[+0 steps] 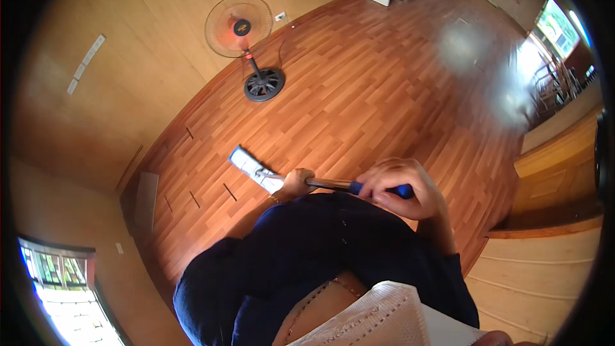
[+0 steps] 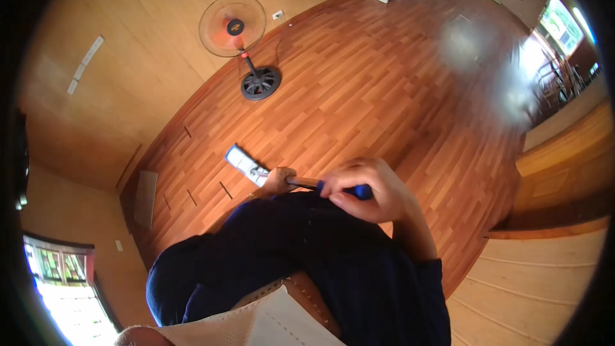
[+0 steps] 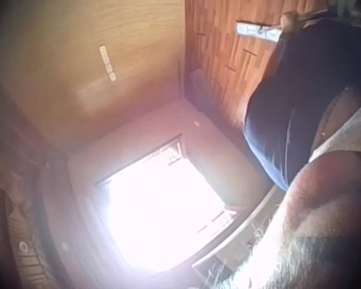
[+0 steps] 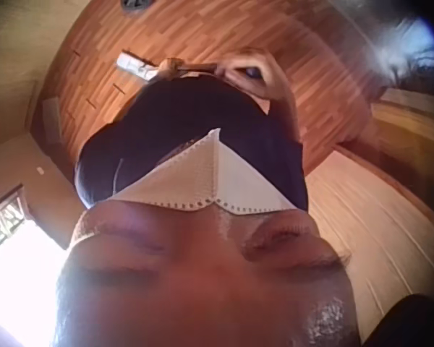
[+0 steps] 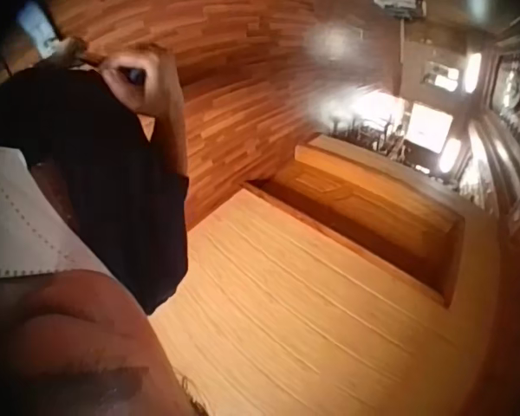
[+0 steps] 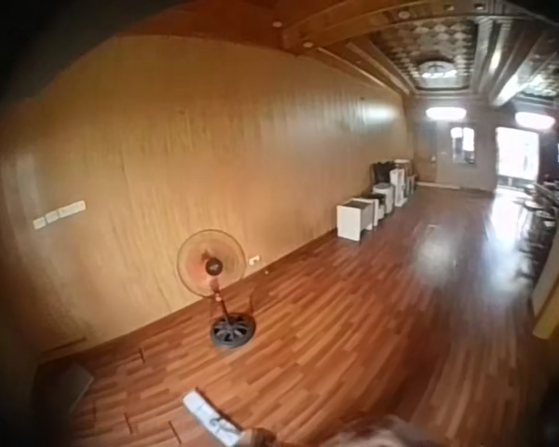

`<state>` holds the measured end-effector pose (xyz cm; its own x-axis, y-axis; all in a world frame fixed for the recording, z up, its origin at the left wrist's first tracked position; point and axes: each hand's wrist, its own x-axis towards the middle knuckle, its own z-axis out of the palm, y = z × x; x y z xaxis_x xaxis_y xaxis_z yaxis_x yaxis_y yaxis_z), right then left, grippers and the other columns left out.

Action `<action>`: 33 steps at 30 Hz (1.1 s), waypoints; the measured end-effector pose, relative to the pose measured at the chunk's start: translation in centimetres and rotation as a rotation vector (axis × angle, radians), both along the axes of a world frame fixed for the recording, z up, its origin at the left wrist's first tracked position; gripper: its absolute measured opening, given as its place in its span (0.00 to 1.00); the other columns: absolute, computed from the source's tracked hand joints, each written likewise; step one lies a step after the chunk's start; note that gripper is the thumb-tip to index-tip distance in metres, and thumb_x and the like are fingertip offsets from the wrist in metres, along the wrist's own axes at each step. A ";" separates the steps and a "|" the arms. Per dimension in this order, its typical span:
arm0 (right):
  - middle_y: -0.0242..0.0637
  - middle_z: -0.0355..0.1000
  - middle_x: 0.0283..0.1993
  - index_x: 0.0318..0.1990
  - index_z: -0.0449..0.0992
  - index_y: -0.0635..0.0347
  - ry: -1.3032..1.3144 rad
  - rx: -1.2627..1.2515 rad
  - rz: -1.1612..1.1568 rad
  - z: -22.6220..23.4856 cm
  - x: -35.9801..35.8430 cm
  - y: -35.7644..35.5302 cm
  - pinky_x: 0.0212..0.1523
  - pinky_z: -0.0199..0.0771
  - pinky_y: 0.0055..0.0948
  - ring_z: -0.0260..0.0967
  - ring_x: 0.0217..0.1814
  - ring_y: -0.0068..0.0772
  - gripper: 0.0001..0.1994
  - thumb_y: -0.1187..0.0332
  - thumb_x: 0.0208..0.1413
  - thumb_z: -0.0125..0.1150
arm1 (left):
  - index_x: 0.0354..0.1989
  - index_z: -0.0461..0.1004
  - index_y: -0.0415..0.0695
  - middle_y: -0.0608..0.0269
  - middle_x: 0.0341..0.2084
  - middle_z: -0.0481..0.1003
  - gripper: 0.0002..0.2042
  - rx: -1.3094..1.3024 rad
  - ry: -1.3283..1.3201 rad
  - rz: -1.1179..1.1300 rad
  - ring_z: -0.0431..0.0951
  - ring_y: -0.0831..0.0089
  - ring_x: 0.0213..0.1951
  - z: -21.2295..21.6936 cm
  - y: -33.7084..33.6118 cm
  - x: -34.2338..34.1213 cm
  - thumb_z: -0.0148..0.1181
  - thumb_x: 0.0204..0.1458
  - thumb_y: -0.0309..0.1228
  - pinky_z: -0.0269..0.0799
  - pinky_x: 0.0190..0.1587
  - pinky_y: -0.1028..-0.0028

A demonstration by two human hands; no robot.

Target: The person mops the wooden floor with a flat mop, then fastens a waist pack around their waist by hand.

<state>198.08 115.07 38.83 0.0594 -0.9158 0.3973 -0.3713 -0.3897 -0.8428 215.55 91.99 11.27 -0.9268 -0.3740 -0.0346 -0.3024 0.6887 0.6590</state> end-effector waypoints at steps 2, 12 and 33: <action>0.46 0.77 0.33 0.26 0.75 0.65 0.104 0.105 -0.148 -0.1 -0.8 3.5 0.46 0.71 0.40 0.75 0.42 0.51 0.08 0.68 0.46 0.59 | 0.17 0.69 0.45 0.51 0.18 0.71 0.13 -0.047 0.090 -0.188 0.74 0.51 0.26 -1.1 0.7 -4.3 0.64 0.38 0.39 0.67 0.29 0.55; 0.51 0.75 0.43 0.37 0.78 0.67 -0.005 0.409 -0.966 -0.2 7.0 18.1 0.47 0.71 0.39 0.73 0.47 0.48 0.11 0.70 0.46 0.59 | 0.21 0.77 0.44 0.50 0.20 0.74 0.06 -0.137 -0.195 -1.030 0.76 0.52 0.26 -2.0 11.7 -20.0 0.62 0.34 0.31 0.69 0.28 0.57; 0.39 0.76 0.40 0.48 0.76 0.69 -0.754 0.645 -1.432 -9.9 9.0 3.4 0.43 0.73 0.21 0.73 0.39 0.24 0.18 0.75 0.47 0.67 | 0.25 0.81 0.50 0.57 0.26 0.78 0.07 -0.230 -0.341 -1.361 0.79 0.55 0.35 -10.0 3.3 -28.1 0.65 0.34 0.33 0.74 0.35 0.58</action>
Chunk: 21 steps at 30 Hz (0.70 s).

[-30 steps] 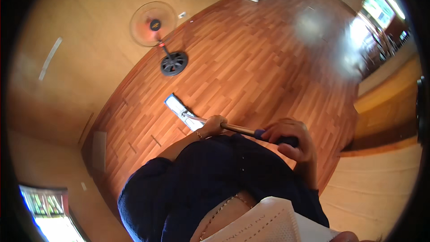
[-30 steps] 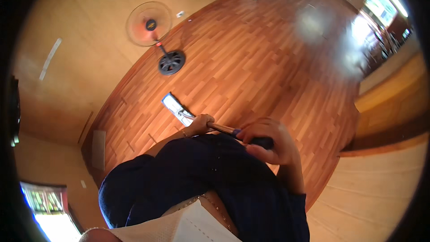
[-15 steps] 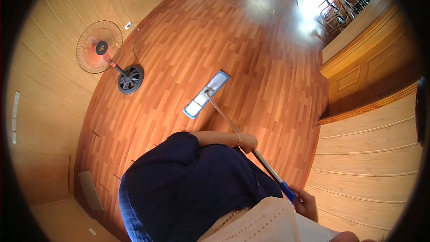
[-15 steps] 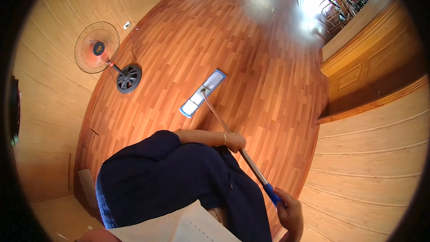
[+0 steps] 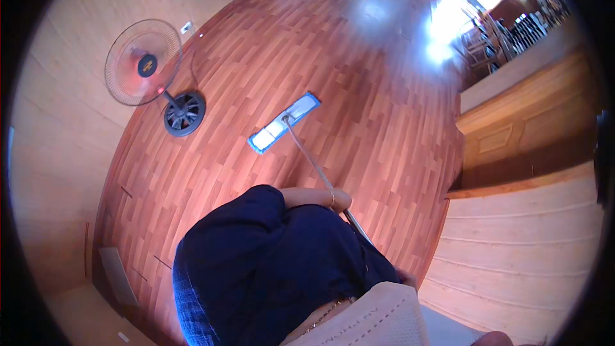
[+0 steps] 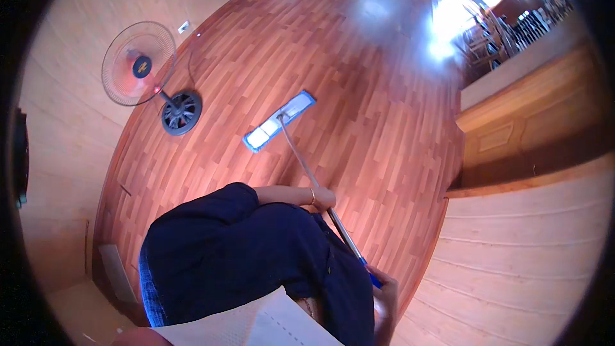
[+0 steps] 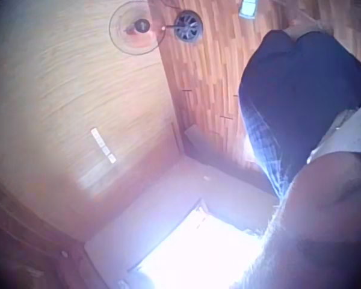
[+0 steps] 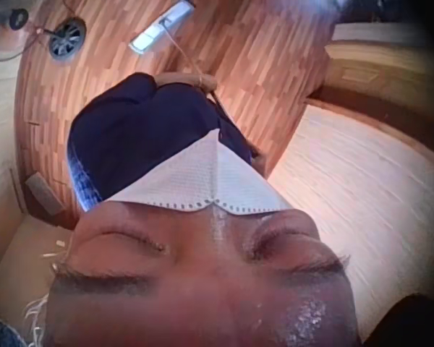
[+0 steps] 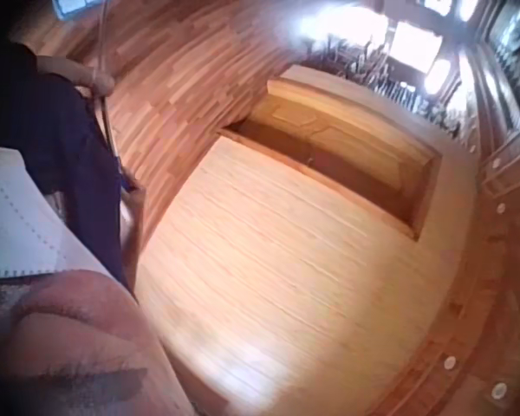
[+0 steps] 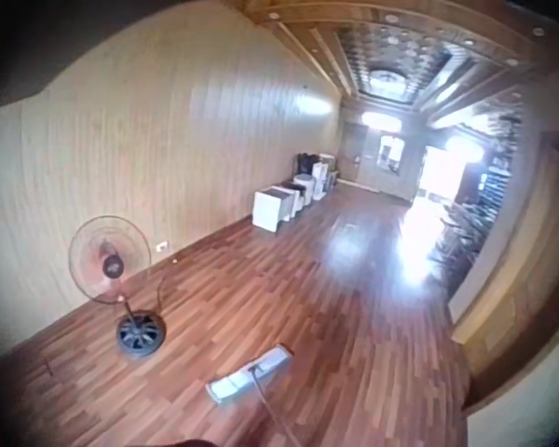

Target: The person mops the wooden floor with a flat mop, then fastens a waist pack around their waist by hand.

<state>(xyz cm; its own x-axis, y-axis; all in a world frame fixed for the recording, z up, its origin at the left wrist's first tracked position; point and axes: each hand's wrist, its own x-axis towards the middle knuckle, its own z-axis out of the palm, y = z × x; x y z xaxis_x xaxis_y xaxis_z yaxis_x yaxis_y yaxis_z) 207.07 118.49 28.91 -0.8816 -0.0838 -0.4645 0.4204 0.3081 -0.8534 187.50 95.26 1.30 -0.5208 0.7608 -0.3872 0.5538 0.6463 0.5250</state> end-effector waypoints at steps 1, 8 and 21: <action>0.39 0.76 0.40 0.48 0.76 0.69 -0.007 0.003 0.022 0.2 -1.2 -2.3 0.43 0.73 0.21 0.73 0.39 0.24 0.18 0.75 0.47 0.67 | 0.25 0.81 0.51 0.58 0.27 0.78 0.07 0.007 0.070 0.092 0.78 0.56 0.34 -0.9 -1.9 -0.7 0.65 0.35 0.33 0.73 0.35 0.58; 0.39 0.76 0.42 0.48 0.76 0.68 0.033 -0.048 0.048 -5.9 -9.4 -14.8 0.46 0.73 0.25 0.73 0.41 0.26 0.16 0.76 0.50 0.65 | 0.29 0.77 0.50 0.57 0.31 0.76 0.07 0.122 0.158 0.470 0.75 0.54 0.42 -1.1 -16.5 -3.9 0.63 0.38 0.30 0.70 0.45 0.57; 0.27 0.66 0.18 0.45 0.78 0.63 -0.084 0.008 0.212 -12.0 -33.4 -29.5 0.11 0.50 0.16 0.57 0.12 0.16 0.14 0.72 0.49 0.63 | 0.50 0.72 0.49 0.53 0.42 0.76 0.24 0.118 -0.224 0.913 0.75 0.56 0.47 -2.6 -36.8 -0.9 0.59 0.42 0.43 0.73 0.45 0.56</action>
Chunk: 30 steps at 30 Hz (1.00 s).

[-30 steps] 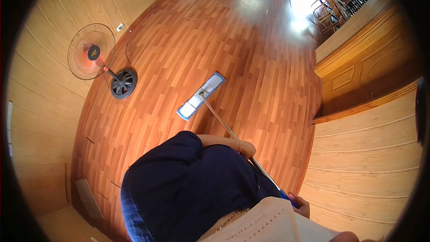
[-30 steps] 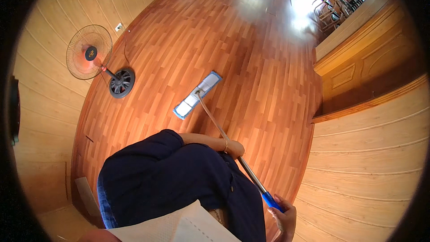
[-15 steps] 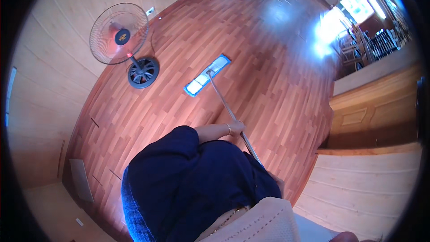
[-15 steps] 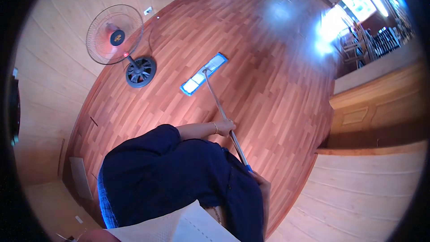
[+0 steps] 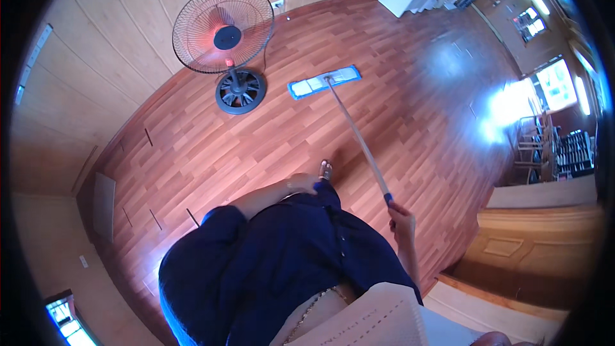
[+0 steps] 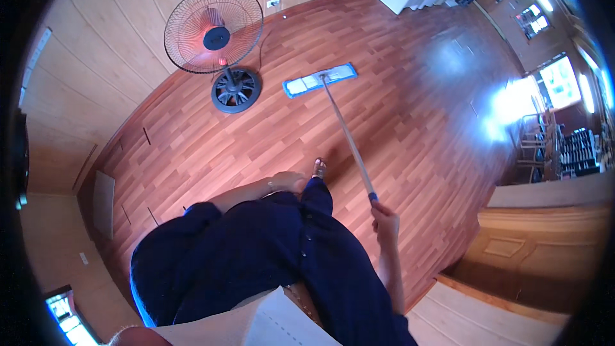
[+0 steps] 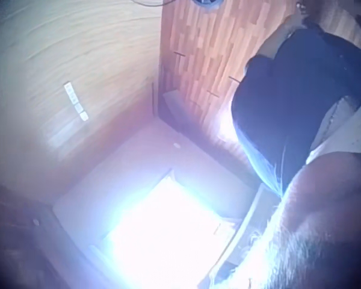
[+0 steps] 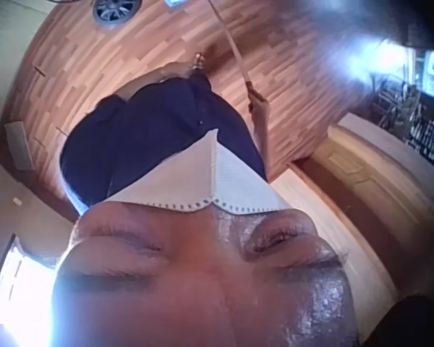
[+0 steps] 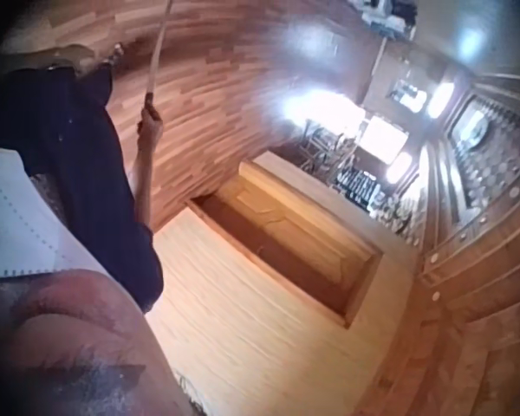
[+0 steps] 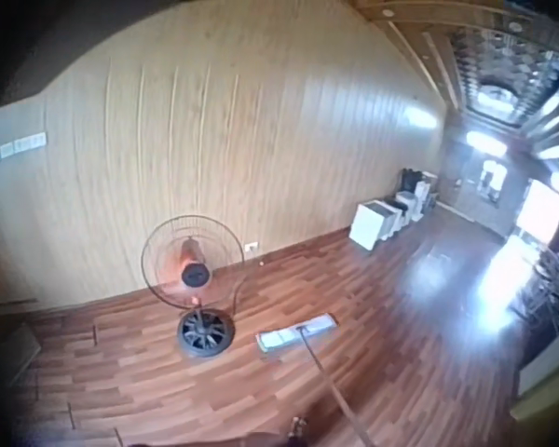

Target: The person mops the wooden floor with a flat mop, then fastens a waist pack around their waist by hand.

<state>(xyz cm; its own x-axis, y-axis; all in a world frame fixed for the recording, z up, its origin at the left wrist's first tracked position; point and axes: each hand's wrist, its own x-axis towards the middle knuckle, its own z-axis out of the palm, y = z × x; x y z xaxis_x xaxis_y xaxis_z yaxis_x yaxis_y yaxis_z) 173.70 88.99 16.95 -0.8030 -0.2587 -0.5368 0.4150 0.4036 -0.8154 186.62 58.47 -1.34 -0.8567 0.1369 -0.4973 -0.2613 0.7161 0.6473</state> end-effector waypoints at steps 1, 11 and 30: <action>0.28 0.66 0.19 0.46 0.78 0.64 0.003 0.037 0.048 0.3 -2.4 -2.6 0.11 0.50 0.16 0.57 0.12 0.16 0.14 0.72 0.50 0.62 | 0.50 0.72 0.49 0.52 0.41 0.76 0.25 -0.045 -0.010 0.142 0.76 0.55 0.46 -1.7 -1.6 2.3 0.59 0.42 0.44 0.73 0.44 0.57; 0.23 0.64 0.18 0.43 0.80 0.53 0.296 -0.045 0.409 -7.8 -31.6 -28.7 0.09 0.49 0.18 0.57 0.12 0.16 0.11 0.69 0.51 0.62 | 0.40 0.78 0.47 0.51 0.38 0.78 0.22 -0.099 -0.255 0.888 0.77 0.54 0.43 -6.6 -7.6 12.7 0.63 0.39 0.48 0.72 0.47 0.60; 0.27 0.59 0.18 0.38 0.68 0.40 -0.126 -0.170 0.550 -19.6 -39.0 -52.0 0.08 0.53 0.23 0.58 0.12 0.22 0.02 0.60 0.60 0.50 | 0.46 0.75 0.45 0.53 0.37 0.78 0.18 0.148 0.106 1.211 0.79 0.61 0.42 9.1 -7.4 -9.3 0.60 0.50 0.42 0.74 0.45 0.67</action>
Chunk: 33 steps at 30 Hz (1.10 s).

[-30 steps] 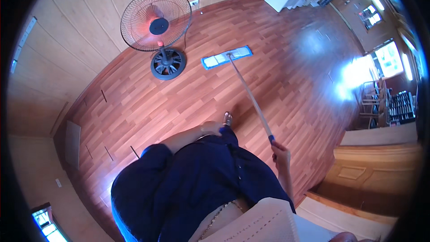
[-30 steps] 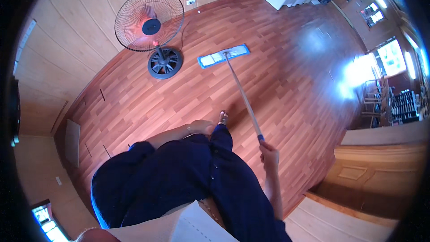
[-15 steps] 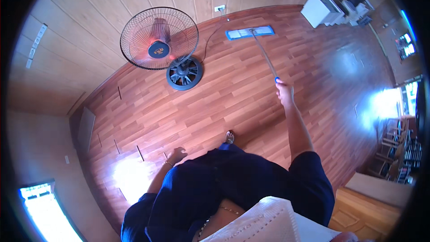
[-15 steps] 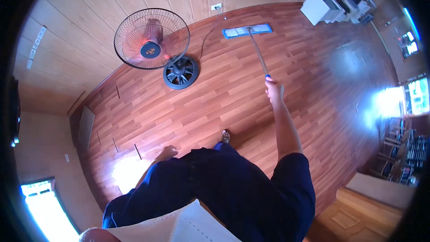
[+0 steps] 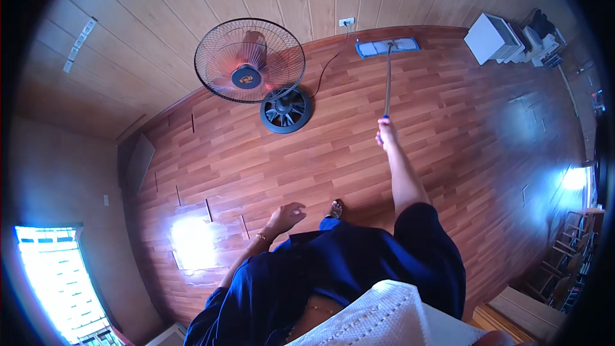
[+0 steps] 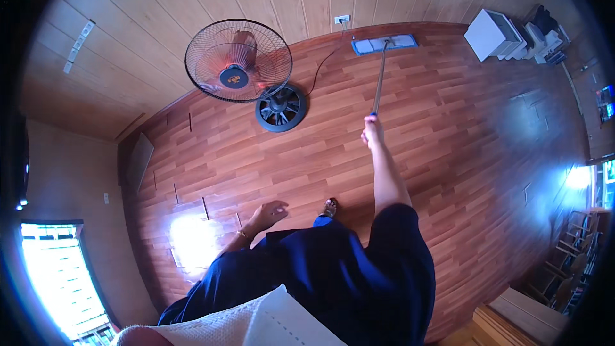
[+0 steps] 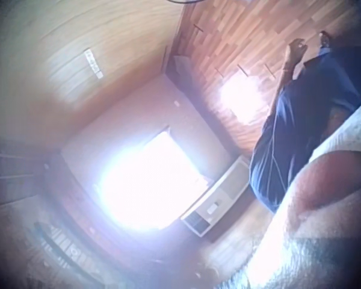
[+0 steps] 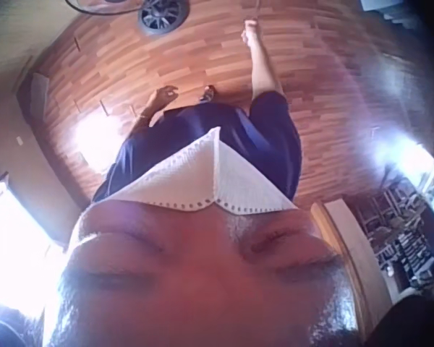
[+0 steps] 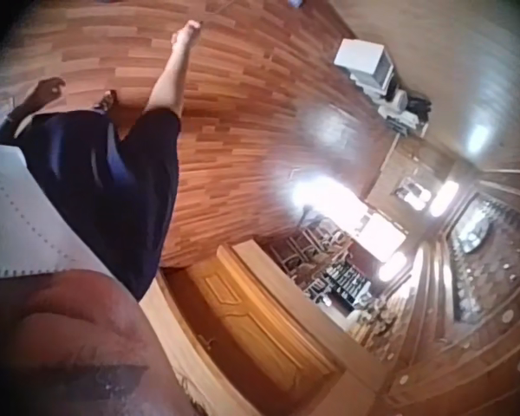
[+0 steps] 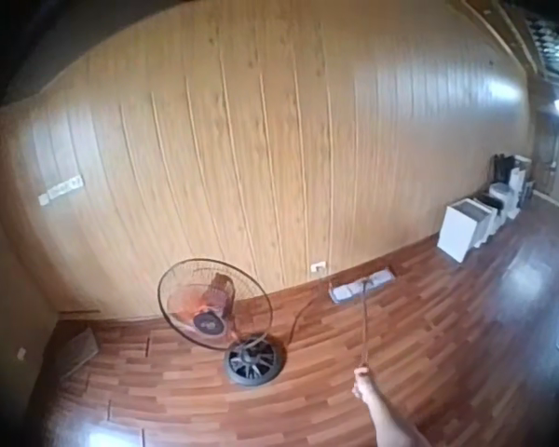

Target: The person mops the wooden floor with a flat mop, then fastens a waist pack around their waist by hand.

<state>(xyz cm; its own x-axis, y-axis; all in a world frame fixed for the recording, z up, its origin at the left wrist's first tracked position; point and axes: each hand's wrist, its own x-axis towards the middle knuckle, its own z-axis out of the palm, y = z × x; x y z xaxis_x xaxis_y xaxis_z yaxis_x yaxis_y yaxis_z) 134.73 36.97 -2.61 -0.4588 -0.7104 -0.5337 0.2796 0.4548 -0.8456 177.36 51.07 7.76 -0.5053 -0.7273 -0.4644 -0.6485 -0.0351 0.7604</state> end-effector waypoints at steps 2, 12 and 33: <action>0.27 0.59 0.17 0.38 0.68 0.41 -0.044 0.009 -0.006 1.7 4.7 3.5 0.08 0.56 0.23 0.59 0.12 0.22 0.02 0.62 0.60 0.51 | 0.49 0.72 0.44 0.55 0.39 0.77 0.19 -0.004 0.086 0.018 0.78 0.65 0.41 1.0 -0.3 -0.8 0.62 0.50 0.38 0.74 0.44 0.68; 0.34 0.70 0.32 0.48 0.67 0.58 -0.323 -0.636 0.373 15.9 28.9 22.3 0.29 0.73 0.23 0.71 0.31 0.23 0.11 0.64 0.66 0.42 | 0.63 0.56 0.41 0.47 0.59 0.62 0.44 -0.718 0.496 -0.334 0.61 0.52 0.60 15.5 4.6 2.2 0.72 0.39 0.45 0.64 0.56 0.59; 0.31 0.72 0.30 0.32 0.77 0.46 0.677 -0.786 1.311 11.7 54.8 33.5 0.33 0.68 0.41 0.71 0.36 0.39 0.19 0.51 0.32 0.73 | 0.25 0.71 0.42 0.60 0.12 0.73 0.06 -1.154 0.678 -0.278 0.75 0.64 0.17 34.0 30.1 40.8 0.52 0.51 0.29 0.74 0.27 0.63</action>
